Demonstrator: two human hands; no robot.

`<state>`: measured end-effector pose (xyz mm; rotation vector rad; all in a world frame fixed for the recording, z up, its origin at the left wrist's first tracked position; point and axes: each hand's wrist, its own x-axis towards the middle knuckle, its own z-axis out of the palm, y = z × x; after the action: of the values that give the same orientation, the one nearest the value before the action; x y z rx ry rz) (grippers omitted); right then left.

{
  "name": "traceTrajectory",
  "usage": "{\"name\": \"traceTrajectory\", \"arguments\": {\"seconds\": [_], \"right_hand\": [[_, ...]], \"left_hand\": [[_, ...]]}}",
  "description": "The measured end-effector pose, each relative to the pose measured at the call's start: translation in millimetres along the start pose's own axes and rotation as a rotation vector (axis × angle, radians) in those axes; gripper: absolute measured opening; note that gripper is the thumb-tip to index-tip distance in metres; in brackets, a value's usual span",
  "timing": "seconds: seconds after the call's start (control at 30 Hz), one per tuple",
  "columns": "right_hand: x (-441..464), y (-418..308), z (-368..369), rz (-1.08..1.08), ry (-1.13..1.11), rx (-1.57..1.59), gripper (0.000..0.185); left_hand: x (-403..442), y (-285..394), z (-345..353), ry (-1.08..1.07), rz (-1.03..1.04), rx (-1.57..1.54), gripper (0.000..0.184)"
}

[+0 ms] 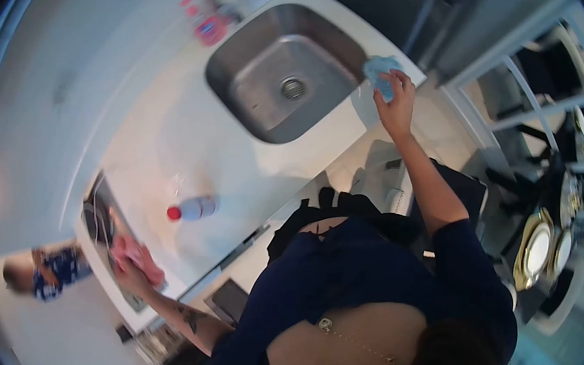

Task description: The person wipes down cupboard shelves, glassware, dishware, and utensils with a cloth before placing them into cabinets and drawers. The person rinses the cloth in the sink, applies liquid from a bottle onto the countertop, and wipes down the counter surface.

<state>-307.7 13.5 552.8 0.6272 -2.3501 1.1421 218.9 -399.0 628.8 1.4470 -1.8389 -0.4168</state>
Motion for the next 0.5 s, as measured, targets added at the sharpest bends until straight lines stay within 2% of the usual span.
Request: {"name": "traceTrajectory", "arguments": {"seconds": [0.03,0.07,0.1,0.17,0.2,0.23,0.27,0.3,0.37,0.43,0.47,0.5], "right_hand": [[9.3,17.1,-11.4,-0.024,-0.040,-0.078,0.048],[19.6,30.9,-17.7,-0.044,-0.078,-0.152,0.053],[24.4,39.5,-17.1,-0.057,-0.125,-0.174,0.060],[29.9,50.8,-2.7,-0.058,-0.238,-0.202,0.070],[30.2,54.7,7.1,-0.048,-0.299,-0.210,0.074],[29.7,58.4,17.0,0.016,-0.421,-0.355,0.079],[27.7,73.0,30.9,-0.029,-0.469,-0.371,0.076],[29.6,59.5,29.3,0.055,-0.447,-0.350,0.068],[31.1,47.6,33.4,0.101,-0.391,-0.371,0.054],[29.7,39.8,30.0,0.135,-0.317,-0.257,0.046],[29.3,29.4,19.2,0.153,-0.262,-0.034,0.047],[23.0,25.9,18.7,0.225,-0.176,0.115,0.049]], "left_hand": [[5.4,-37.1,9.5,-0.169,-0.080,0.193,0.050],[7.5,-85.4,26.0,-0.358,0.090,0.250,0.062],[-2.0,-46.8,29.3,-0.393,-0.046,0.439,0.073],[26.1,-32.2,40.8,-0.071,0.200,0.450,0.072],[18.4,43.9,36.2,-0.025,0.189,0.099,0.066],[29.1,72.7,37.1,0.026,0.119,-0.037,0.058],[10.2,150.7,37.1,0.177,0.130,-0.136,0.052],[11.0,180.1,49.7,0.219,0.192,-0.440,0.046],[1.9,233.2,68.5,0.036,0.473,-0.581,0.038],[-20.7,251.8,116.7,-0.324,0.380,-0.687,0.032],[-40.7,256.2,153.5,-0.589,0.253,-0.791,0.029],[-64.4,263.6,188.3,-0.939,0.322,-0.825,0.038]]}}
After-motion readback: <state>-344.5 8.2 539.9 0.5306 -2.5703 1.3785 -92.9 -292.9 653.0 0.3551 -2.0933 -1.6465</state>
